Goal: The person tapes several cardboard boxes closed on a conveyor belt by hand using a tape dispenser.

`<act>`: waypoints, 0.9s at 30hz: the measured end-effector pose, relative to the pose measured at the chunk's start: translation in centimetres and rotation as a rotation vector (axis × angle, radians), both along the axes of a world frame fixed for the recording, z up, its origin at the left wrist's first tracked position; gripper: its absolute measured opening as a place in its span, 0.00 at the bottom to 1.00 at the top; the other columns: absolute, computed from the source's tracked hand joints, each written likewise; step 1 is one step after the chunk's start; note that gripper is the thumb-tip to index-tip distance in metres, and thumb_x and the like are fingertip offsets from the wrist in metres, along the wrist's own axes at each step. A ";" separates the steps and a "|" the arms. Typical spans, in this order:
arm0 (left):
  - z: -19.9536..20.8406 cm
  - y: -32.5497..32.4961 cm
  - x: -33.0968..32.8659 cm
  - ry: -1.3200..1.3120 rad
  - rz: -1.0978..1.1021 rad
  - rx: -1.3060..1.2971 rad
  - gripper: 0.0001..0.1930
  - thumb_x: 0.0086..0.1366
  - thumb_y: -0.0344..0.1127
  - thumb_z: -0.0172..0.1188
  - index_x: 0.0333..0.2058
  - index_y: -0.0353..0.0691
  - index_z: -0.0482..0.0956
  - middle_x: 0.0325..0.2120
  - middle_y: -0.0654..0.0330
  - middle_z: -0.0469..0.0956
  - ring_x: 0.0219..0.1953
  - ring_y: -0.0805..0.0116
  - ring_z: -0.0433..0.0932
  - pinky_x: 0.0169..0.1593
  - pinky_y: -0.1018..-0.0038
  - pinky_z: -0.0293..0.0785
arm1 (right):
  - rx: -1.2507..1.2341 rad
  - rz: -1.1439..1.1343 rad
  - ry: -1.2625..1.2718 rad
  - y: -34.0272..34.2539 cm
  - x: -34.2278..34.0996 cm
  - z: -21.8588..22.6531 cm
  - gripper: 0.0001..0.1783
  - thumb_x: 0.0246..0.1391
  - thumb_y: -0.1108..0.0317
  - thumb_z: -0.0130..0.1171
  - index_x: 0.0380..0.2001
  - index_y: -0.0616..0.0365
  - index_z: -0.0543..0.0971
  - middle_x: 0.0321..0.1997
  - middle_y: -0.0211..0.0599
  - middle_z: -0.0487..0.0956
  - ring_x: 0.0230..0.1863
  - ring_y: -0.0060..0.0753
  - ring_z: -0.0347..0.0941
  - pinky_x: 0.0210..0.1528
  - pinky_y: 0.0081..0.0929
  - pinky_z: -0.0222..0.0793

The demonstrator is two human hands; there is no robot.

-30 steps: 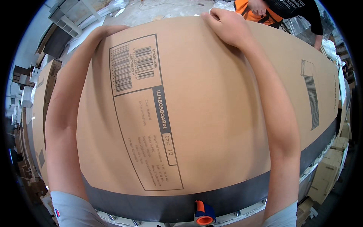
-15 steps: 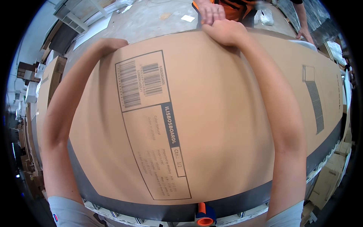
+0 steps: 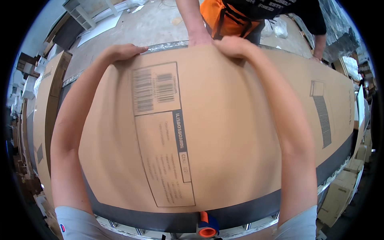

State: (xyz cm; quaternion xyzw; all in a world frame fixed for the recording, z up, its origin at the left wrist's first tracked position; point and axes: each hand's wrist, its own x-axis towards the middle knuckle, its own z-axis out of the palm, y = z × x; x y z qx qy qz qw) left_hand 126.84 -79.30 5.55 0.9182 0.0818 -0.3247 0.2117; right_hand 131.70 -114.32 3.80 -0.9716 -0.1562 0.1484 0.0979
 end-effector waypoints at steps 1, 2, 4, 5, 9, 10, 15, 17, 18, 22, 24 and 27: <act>0.9 -0.3 -0.8 0.046 0.064 -0.054 0.36 0.70 0.65 0.50 0.49 0.32 0.83 0.48 0.53 0.84 0.48 0.65 0.82 0.54 0.70 0.74 | -0.027 -0.015 -0.003 0.1 -0.1 -0.6 0.38 0.65 0.42 0.39 0.56 0.67 0.79 0.60 0.59 0.78 0.63 0.58 0.74 0.65 0.44 0.66; -0.5 0.2 -1.1 -0.019 0.133 -0.202 0.39 0.72 0.68 0.44 0.47 0.32 0.83 0.46 0.49 0.84 0.48 0.55 0.83 0.56 0.63 0.74 | 0.018 0.018 0.109 -1.0 1.8 -1.1 0.41 0.66 0.40 0.37 0.60 0.67 0.76 0.64 0.58 0.76 0.66 0.57 0.71 0.68 0.44 0.63; -3.7 2.2 -1.4 -0.273 -0.067 0.146 0.38 0.74 0.66 0.41 0.47 0.32 0.83 0.46 0.43 0.83 0.49 0.46 0.82 0.56 0.59 0.73 | 0.032 0.013 0.114 0.4 1.0 -0.8 0.39 0.62 0.43 0.41 0.56 0.68 0.78 0.62 0.57 0.78 0.63 0.55 0.75 0.65 0.44 0.67; -4.2 2.6 -1.4 -0.400 -0.178 0.310 0.37 0.75 0.65 0.39 0.47 0.32 0.83 0.46 0.41 0.83 0.50 0.42 0.81 0.57 0.57 0.73 | -0.007 -0.015 0.066 1.5 0.6 -0.6 0.35 0.60 0.46 0.42 0.55 0.63 0.80 0.61 0.53 0.79 0.61 0.52 0.77 0.63 0.44 0.69; -3.8 -0.5 -4.6 -0.545 -0.111 0.356 0.31 0.77 0.57 0.39 0.40 0.34 0.82 0.42 0.40 0.82 0.48 0.38 0.78 0.52 0.51 0.73 | 0.074 -0.058 -0.198 1.4 -1.7 -2.1 0.28 0.60 0.47 0.44 0.45 0.52 0.87 0.50 0.51 0.84 0.52 0.55 0.80 0.58 0.46 0.73; -4.8 -0.2 -5.1 -0.725 -0.135 0.364 0.28 0.77 0.53 0.40 0.37 0.35 0.81 0.38 0.44 0.83 0.45 0.40 0.79 0.49 0.49 0.73 | 0.096 -0.055 -0.225 1.3 -1.7 -2.4 0.27 0.60 0.48 0.44 0.44 0.51 0.87 0.49 0.51 0.84 0.52 0.55 0.80 0.58 0.46 0.73; -5.7 -0.4 -5.2 -1.066 -0.180 0.404 0.21 0.74 0.46 0.46 0.34 0.40 0.84 0.33 0.46 0.84 0.38 0.47 0.82 0.45 0.52 0.77 | 0.063 -0.131 -0.229 0.8 0.3 -3.2 0.30 0.62 0.49 0.39 0.50 0.56 0.84 0.55 0.55 0.81 0.58 0.58 0.77 0.63 0.47 0.69; -3.9 -0.6 -5.4 -0.870 -0.218 0.479 0.20 0.73 0.44 0.47 0.32 0.39 0.84 0.34 0.47 0.84 0.39 0.48 0.82 0.45 0.54 0.77 | -0.004 -0.127 -0.187 0.8 0.7 -2.7 0.32 0.63 0.50 0.36 0.53 0.60 0.81 0.59 0.57 0.79 0.61 0.58 0.74 0.65 0.48 0.67; -3.2 -1.0 -5.1 -0.835 -0.231 0.504 0.23 0.74 0.47 0.45 0.32 0.39 0.84 0.34 0.46 0.84 0.39 0.47 0.82 0.45 0.53 0.77 | -0.046 -0.129 -0.187 0.4 1.0 -2.3 0.33 0.63 0.50 0.36 0.53 0.60 0.81 0.59 0.57 0.79 0.62 0.57 0.74 0.65 0.48 0.67; -2.5 1.3 -5.6 -0.663 -0.110 0.449 0.33 0.76 0.58 0.39 0.34 0.38 0.87 0.37 0.43 0.84 0.43 0.44 0.82 0.49 0.52 0.77 | -0.118 -0.107 -0.159 2.0 -0.1 -1.3 0.36 0.64 0.47 0.33 0.53 0.62 0.81 0.60 0.57 0.79 0.62 0.57 0.74 0.65 0.48 0.67; -2.9 3.1 -6.0 -0.602 -0.030 0.358 0.40 0.74 0.68 0.33 0.41 0.39 0.87 0.40 0.42 0.84 0.45 0.42 0.82 0.52 0.53 0.76 | -0.154 -0.110 -0.169 1.9 0.0 -1.0 0.36 0.65 0.46 0.32 0.53 0.62 0.82 0.59 0.56 0.79 0.62 0.57 0.75 0.65 0.49 0.68; -2.6 5.1 -7.5 -0.569 -0.021 0.323 0.39 0.74 0.67 0.33 0.42 0.40 0.87 0.41 0.46 0.85 0.45 0.45 0.83 0.52 0.52 0.76 | -0.182 -0.113 -0.190 1.5 -0.2 -2.4 0.37 0.66 0.45 0.32 0.52 0.61 0.82 0.59 0.57 0.79 0.60 0.58 0.76 0.64 0.49 0.68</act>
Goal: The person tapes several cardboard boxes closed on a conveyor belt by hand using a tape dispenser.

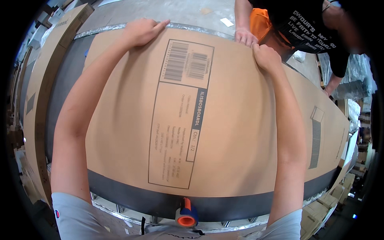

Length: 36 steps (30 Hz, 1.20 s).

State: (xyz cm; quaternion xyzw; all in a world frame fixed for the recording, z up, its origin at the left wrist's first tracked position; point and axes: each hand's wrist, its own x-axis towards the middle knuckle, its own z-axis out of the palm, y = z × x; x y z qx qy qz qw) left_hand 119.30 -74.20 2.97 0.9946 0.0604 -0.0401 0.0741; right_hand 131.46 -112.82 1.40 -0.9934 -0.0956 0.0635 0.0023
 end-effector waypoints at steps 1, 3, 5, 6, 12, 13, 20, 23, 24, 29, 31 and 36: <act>0.1 0.3 -0.2 0.020 0.049 0.035 0.38 0.74 0.65 0.34 0.42 0.39 0.86 0.42 0.46 0.85 0.47 0.43 0.82 0.53 0.50 0.76 | 0.002 -0.002 -0.016 0.1 -0.3 -0.1 0.36 0.66 0.45 0.34 0.52 0.60 0.82 0.58 0.57 0.79 0.59 0.58 0.77 0.63 0.49 0.69; -4.0 3.8 1.1 -0.140 0.020 0.108 0.35 0.74 0.63 0.36 0.43 0.37 0.84 0.39 0.44 0.84 0.44 0.41 0.81 0.51 0.49 0.75 | 0.102 0.033 -0.082 0.8 -1.5 -0.9 0.32 0.65 0.46 0.39 0.50 0.59 0.83 0.56 0.57 0.81 0.56 0.59 0.78 0.61 0.49 0.70; -4.1 3.0 1.0 -0.113 0.049 0.108 0.31 0.74 0.56 0.39 0.43 0.34 0.83 0.41 0.40 0.83 0.45 0.38 0.80 0.53 0.48 0.75 | 0.274 0.080 -0.193 0.4 -2.7 -1.9 0.27 0.64 0.49 0.45 0.47 0.58 0.84 0.51 0.55 0.83 0.52 0.59 0.79 0.59 0.49 0.71; -3.8 1.6 0.7 -0.079 0.044 0.105 0.31 0.74 0.55 0.38 0.43 0.34 0.83 0.42 0.40 0.83 0.46 0.38 0.80 0.53 0.48 0.75 | 0.263 0.085 -0.301 -0.3 -3.1 -2.2 0.24 0.63 0.51 0.47 0.44 0.58 0.84 0.48 0.53 0.83 0.49 0.58 0.79 0.56 0.50 0.72; -0.2 0.7 -0.3 0.049 0.114 0.176 0.40 0.74 0.63 0.32 0.44 0.34 0.85 0.45 0.41 0.83 0.49 0.40 0.81 0.56 0.51 0.74 | 0.399 0.233 -0.533 -2.9 -3.5 -4.1 0.16 0.62 0.59 0.50 0.31 0.59 0.80 0.39 0.48 0.82 0.41 0.55 0.77 0.45 0.52 0.71; -0.4 2.2 -0.9 0.022 0.134 0.136 0.41 0.74 0.65 0.32 0.44 0.33 0.85 0.45 0.41 0.83 0.49 0.40 0.81 0.56 0.51 0.74 | 0.391 0.249 -0.515 -2.3 -3.8 -3.5 0.16 0.63 0.59 0.50 0.32 0.59 0.80 0.39 0.48 0.82 0.42 0.55 0.77 0.46 0.51 0.71; -1.0 5.6 -1.6 -0.026 0.173 0.099 0.40 0.73 0.65 0.34 0.43 0.32 0.85 0.44 0.39 0.83 0.50 0.40 0.81 0.56 0.50 0.74 | 0.250 0.239 -0.531 -2.3 -4.8 -2.0 0.14 0.62 0.62 0.52 0.40 0.61 0.79 0.45 0.50 0.81 0.47 0.56 0.75 0.52 0.52 0.69; -2.6 6.5 -1.2 -0.086 0.112 0.192 0.35 0.74 0.58 0.36 0.43 0.31 0.85 0.44 0.38 0.83 0.49 0.38 0.81 0.57 0.50 0.74 | 0.352 0.358 -0.689 -1.2 -9.2 -1.8 0.16 0.59 0.65 0.56 0.48 0.60 0.77 0.54 0.52 0.76 0.54 0.58 0.72 0.58 0.54 0.67; -3.3 8.3 -1.1 -0.068 0.106 0.242 0.34 0.74 0.56 0.36 0.43 0.31 0.84 0.44 0.38 0.83 0.49 0.37 0.80 0.57 0.50 0.74 | 0.390 0.434 -0.624 0.4 -12.8 -0.8 0.20 0.57 0.66 0.58 0.52 0.59 0.76 0.59 0.54 0.73 0.58 0.59 0.70 0.60 0.55 0.66; -3.5 6.0 -1.5 -0.183 0.140 0.211 0.29 0.75 0.50 0.37 0.42 0.33 0.84 0.44 0.42 0.83 0.48 0.37 0.80 0.57 0.51 0.74 | 0.542 0.530 0.049 1.7 -33.0 2.2 0.31 0.57 0.62 0.61 0.63 0.58 0.71 0.73 0.57 0.61 0.71 0.62 0.58 0.71 0.56 0.55; -4.5 7.6 -2.1 -0.331 0.064 0.307 0.26 0.76 0.47 0.38 0.41 0.35 0.84 0.42 0.42 0.82 0.46 0.38 0.79 0.56 0.51 0.74 | 0.491 0.588 0.189 2.1 -39.5 1.7 0.36 0.58 0.56 0.62 0.67 0.56 0.68 0.75 0.56 0.58 0.75 0.60 0.53 0.75 0.55 0.49; -2.6 6.5 -1.9 -0.325 0.028 0.101 0.25 0.76 0.48 0.41 0.41 0.35 0.83 0.44 0.43 0.82 0.48 0.41 0.79 0.56 0.52 0.75 | 0.424 0.630 0.181 1.7 -44.5 0.7 0.46 0.56 0.45 0.65 0.73 0.51 0.63 0.78 0.53 0.55 0.78 0.55 0.48 0.78 0.53 0.44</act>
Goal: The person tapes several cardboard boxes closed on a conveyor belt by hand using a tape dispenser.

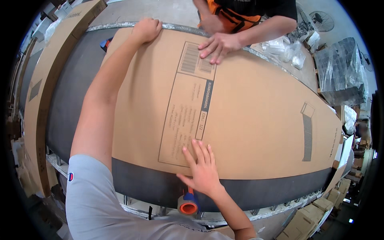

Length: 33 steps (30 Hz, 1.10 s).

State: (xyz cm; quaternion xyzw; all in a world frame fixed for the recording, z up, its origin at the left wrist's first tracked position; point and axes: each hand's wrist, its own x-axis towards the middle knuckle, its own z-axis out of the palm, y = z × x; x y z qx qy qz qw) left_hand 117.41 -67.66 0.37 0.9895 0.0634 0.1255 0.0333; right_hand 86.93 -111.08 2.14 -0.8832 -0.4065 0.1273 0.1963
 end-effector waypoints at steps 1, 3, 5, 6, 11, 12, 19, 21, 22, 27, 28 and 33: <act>0.2 -0.2 -0.2 0.009 -0.003 -0.024 0.25 0.76 0.48 0.41 0.42 0.35 0.83 0.44 0.44 0.82 0.48 0.42 0.79 0.55 0.52 0.75 | 0.019 0.001 0.002 -0.3 -0.7 -0.2 0.47 0.54 0.44 0.66 0.73 0.50 0.63 0.78 0.52 0.55 0.78 0.54 0.49 0.78 0.53 0.45; 1.3 0.0 0.1 0.113 -0.006 -0.026 0.23 0.76 0.48 0.43 0.45 0.35 0.82 0.45 0.44 0.82 0.49 0.42 0.79 0.56 0.52 0.74 | 0.019 0.018 -0.035 -0.5 -1.4 -0.8 0.48 0.52 0.42 0.67 0.72 0.47 0.64 0.78 0.49 0.57 0.78 0.51 0.51 0.77 0.52 0.46; 1.3 0.2 0.5 0.113 -0.010 -0.006 0.24 0.75 0.48 0.43 0.46 0.35 0.82 0.46 0.43 0.82 0.50 0.42 0.79 0.56 0.52 0.74 | -0.020 0.047 -0.113 -0.6 -1.5 -1.5 0.48 0.50 0.39 0.68 0.71 0.44 0.66 0.77 0.46 0.59 0.77 0.47 0.53 0.77 0.51 0.48; 0.4 0.3 0.4 0.060 -0.011 0.016 0.25 0.75 0.49 0.43 0.45 0.34 0.83 0.46 0.42 0.82 0.51 0.42 0.79 0.57 0.51 0.74 | -0.042 0.050 -0.157 -0.5 -1.6 -1.8 0.48 0.49 0.38 0.69 0.71 0.43 0.67 0.77 0.44 0.60 0.77 0.45 0.55 0.76 0.50 0.50; -1.7 2.0 0.9 0.066 -0.013 0.009 0.29 0.73 0.53 0.41 0.43 0.35 0.84 0.45 0.39 0.82 0.49 0.37 0.80 0.56 0.48 0.73 | -0.016 0.001 -0.237 0.2 -1.8 -2.2 0.47 0.38 0.39 0.74 0.64 0.39 0.75 0.73 0.39 0.66 0.74 0.42 0.60 0.75 0.48 0.52; -1.2 1.2 0.9 0.096 0.042 -0.067 0.29 0.73 0.54 0.41 0.43 0.34 0.85 0.45 0.38 0.82 0.48 0.37 0.80 0.56 0.48 0.73 | -0.003 -0.018 -0.253 0.2 -1.8 -2.4 0.46 0.38 0.38 0.74 0.63 0.38 0.76 0.73 0.39 0.67 0.73 0.42 0.61 0.74 0.48 0.53; -0.7 0.5 0.2 0.065 0.098 -0.124 0.32 0.73 0.57 0.41 0.37 0.33 0.86 0.39 0.37 0.83 0.44 0.35 0.81 0.53 0.49 0.75 | 0.054 -0.090 -0.243 0.9 -1.8 -1.9 0.41 0.42 0.36 0.71 0.61 0.36 0.78 0.70 0.34 0.72 0.69 0.36 0.68 0.70 0.44 0.59; -0.8 0.8 0.2 0.059 0.101 -0.116 0.33 0.74 0.58 0.41 0.37 0.34 0.87 0.39 0.38 0.83 0.44 0.36 0.81 0.53 0.50 0.76 | 0.059 -0.094 -0.249 1.1 -1.9 -2.0 0.41 0.42 0.36 0.72 0.60 0.36 0.79 0.70 0.34 0.72 0.68 0.36 0.69 0.70 0.44 0.60; -0.9 1.2 0.2 0.065 0.099 -0.112 0.33 0.74 0.59 0.41 0.37 0.35 0.87 0.39 0.38 0.83 0.44 0.36 0.81 0.53 0.50 0.76 | 0.070 -0.095 -0.254 1.2 -1.7 -2.1 0.41 0.41 0.36 0.72 0.60 0.36 0.79 0.70 0.34 0.72 0.68 0.36 0.69 0.70 0.44 0.60; 0.6 -0.9 -0.9 0.028 -0.054 -0.152 0.32 0.75 0.58 0.40 0.37 0.39 0.87 0.40 0.40 0.84 0.44 0.38 0.81 0.52 0.49 0.75 | 0.087 -0.120 -0.298 1.0 -2.0 -2.5 0.41 0.41 0.37 0.73 0.60 0.37 0.79 0.70 0.34 0.72 0.69 0.36 0.68 0.71 0.44 0.59; 0.5 0.0 -0.2 0.052 -0.039 -0.120 0.31 0.75 0.58 0.40 0.37 0.39 0.87 0.41 0.40 0.84 0.44 0.38 0.82 0.52 0.49 0.75 | 0.093 -0.114 -0.300 1.2 -2.0 -2.6 0.41 0.41 0.37 0.73 0.60 0.37 0.79 0.70 0.35 0.72 0.69 0.36 0.68 0.71 0.44 0.59; -1.6 -0.3 0.3 0.038 0.018 -0.072 0.30 0.73 0.56 0.42 0.36 0.36 0.86 0.44 0.40 0.83 0.43 0.40 0.82 0.52 0.50 0.76 | 0.099 -0.095 -0.254 1.6 -1.9 -2.4 0.40 0.45 0.37 0.70 0.61 0.41 0.78 0.71 0.37 0.71 0.70 0.37 0.66 0.72 0.45 0.58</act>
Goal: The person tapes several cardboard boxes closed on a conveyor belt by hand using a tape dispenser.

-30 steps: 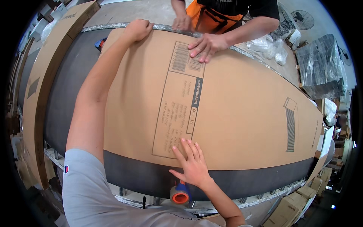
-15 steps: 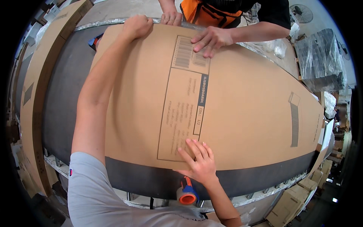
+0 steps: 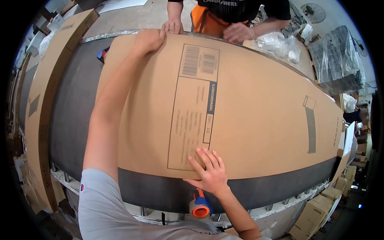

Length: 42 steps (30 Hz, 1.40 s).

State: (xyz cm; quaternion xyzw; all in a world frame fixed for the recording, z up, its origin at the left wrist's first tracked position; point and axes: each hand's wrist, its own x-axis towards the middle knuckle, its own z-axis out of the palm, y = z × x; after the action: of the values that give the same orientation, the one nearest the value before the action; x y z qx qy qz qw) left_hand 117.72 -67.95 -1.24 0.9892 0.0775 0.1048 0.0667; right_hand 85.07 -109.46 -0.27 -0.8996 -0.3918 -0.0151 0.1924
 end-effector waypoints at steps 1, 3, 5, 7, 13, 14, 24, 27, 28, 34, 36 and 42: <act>0.5 -0.3 -0.5 -0.068 -0.003 0.026 0.30 0.73 0.56 0.43 0.36 0.36 0.86 0.42 0.40 0.83 0.42 0.40 0.82 0.51 0.51 0.76 | 0.024 -0.008 0.029 -0.1 -0.1 0.3 0.40 0.47 0.38 0.69 0.61 0.42 0.78 0.71 0.38 0.71 0.70 0.39 0.66 0.71 0.45 0.58; 2.1 -0.6 -1.7 -0.200 -0.009 0.078 0.31 0.73 0.57 0.44 0.35 0.34 0.86 0.39 0.40 0.84 0.40 0.39 0.82 0.50 0.52 0.76 | 0.088 -0.057 0.060 -0.1 -0.2 0.7 0.37 0.51 0.40 0.67 0.62 0.44 0.78 0.70 0.40 0.71 0.70 0.43 0.65 0.71 0.45 0.59; 6.4 -1.9 -2.8 -0.093 0.014 -0.019 0.32 0.73 0.58 0.45 0.35 0.33 0.86 0.35 0.40 0.84 0.39 0.40 0.82 0.49 0.52 0.77 | 0.164 -0.148 0.066 -0.5 -0.2 0.7 0.35 0.54 0.42 0.64 0.62 0.45 0.77 0.70 0.42 0.71 0.70 0.47 0.65 0.69 0.45 0.60; 11.0 -0.7 -3.9 -0.077 -0.023 -0.036 0.33 0.73 0.60 0.46 0.34 0.32 0.86 0.32 0.40 0.84 0.37 0.40 0.83 0.47 0.53 0.77 | 0.150 -0.173 -0.006 0.0 -0.9 -0.3 0.32 0.56 0.45 0.63 0.62 0.44 0.78 0.69 0.42 0.71 0.69 0.49 0.65 0.68 0.44 0.61; 23.0 -1.2 -9.9 -0.308 -0.050 0.055 0.26 0.70 0.53 0.53 0.29 0.34 0.85 0.25 0.43 0.82 0.29 0.47 0.82 0.36 0.54 0.76 | 0.182 -0.191 -0.321 0.5 -1.6 -2.5 0.25 0.59 0.50 0.60 0.58 0.42 0.81 0.67 0.37 0.73 0.68 0.42 0.66 0.68 0.41 0.62; 23.9 -2.0 -10.6 -0.344 -0.051 0.061 0.24 0.70 0.51 0.55 0.27 0.35 0.85 0.25 0.43 0.83 0.26 0.49 0.82 0.34 0.54 0.76 | 0.192 -0.196 -0.370 0.7 -1.5 -2.7 0.24 0.60 0.50 0.59 0.58 0.41 0.81 0.66 0.36 0.74 0.68 0.40 0.66 0.68 0.40 0.61; 24.3 -3.0 -12.7 -0.583 -0.114 0.039 0.26 0.70 0.49 0.55 0.19 0.31 0.80 0.18 0.40 0.75 0.22 0.40 0.76 0.29 0.51 0.69 | 0.205 -0.143 -0.445 0.3 -1.6 -3.8 0.27 0.55 0.54 0.63 0.58 0.44 0.80 0.66 0.42 0.72 0.69 0.46 0.63 0.67 0.43 0.61; 24.7 -2.9 -13.0 -0.605 -0.109 0.041 0.26 0.69 0.48 0.55 0.19 0.31 0.79 0.17 0.40 0.75 0.22 0.40 0.76 0.29 0.51 0.69 | 0.219 -0.141 -0.480 0.6 -1.2 -4.1 0.27 0.55 0.54 0.62 0.58 0.44 0.80 0.66 0.41 0.73 0.69 0.45 0.64 0.68 0.42 0.60; 25.0 -3.2 -13.1 -0.609 -0.101 0.023 0.26 0.69 0.48 0.55 0.18 0.32 0.79 0.18 0.40 0.75 0.23 0.40 0.76 0.29 0.51 0.69 | 0.223 -0.141 -0.501 0.6 -1.1 -4.2 0.27 0.55 0.54 0.62 0.58 0.44 0.80 0.66 0.41 0.73 0.69 0.45 0.64 0.68 0.42 0.60; 25.3 -3.1 -14.1 -0.769 -0.101 0.088 0.25 0.68 0.47 0.57 0.16 0.34 0.77 0.18 0.42 0.75 0.25 0.41 0.76 0.32 0.50 0.69 | 0.216 -0.137 -0.563 0.5 -0.9 -5.0 0.27 0.57 0.52 0.59 0.60 0.42 0.79 0.67 0.40 0.73 0.70 0.43 0.63 0.71 0.40 0.57; 25.5 -3.1 -14.1 -0.799 -0.102 0.089 0.26 0.67 0.48 0.58 0.16 0.33 0.77 0.17 0.41 0.74 0.24 0.41 0.75 0.32 0.49 0.68 | 0.216 -0.140 -0.575 0.8 -0.9 -5.1 0.27 0.57 0.52 0.59 0.60 0.42 0.79 0.68 0.40 0.72 0.70 0.43 0.63 0.71 0.40 0.57; 23.8 -1.3 -12.7 -0.673 -0.074 0.068 0.27 0.72 0.54 0.53 0.27 0.34 0.81 0.21 0.47 0.78 0.29 0.48 0.78 0.36 0.57 0.71 | 0.227 -0.144 -0.560 0.8 -0.8 -5.1 0.26 0.58 0.53 0.57 0.60 0.42 0.80 0.67 0.38 0.73 0.70 0.42 0.65 0.70 0.40 0.58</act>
State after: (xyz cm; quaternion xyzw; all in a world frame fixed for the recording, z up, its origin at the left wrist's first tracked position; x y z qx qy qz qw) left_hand 105.02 -69.28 22.57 0.9030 0.0116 0.4253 0.0595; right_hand 84.29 -108.68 -5.35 -0.8586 -0.3607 -0.3195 0.1747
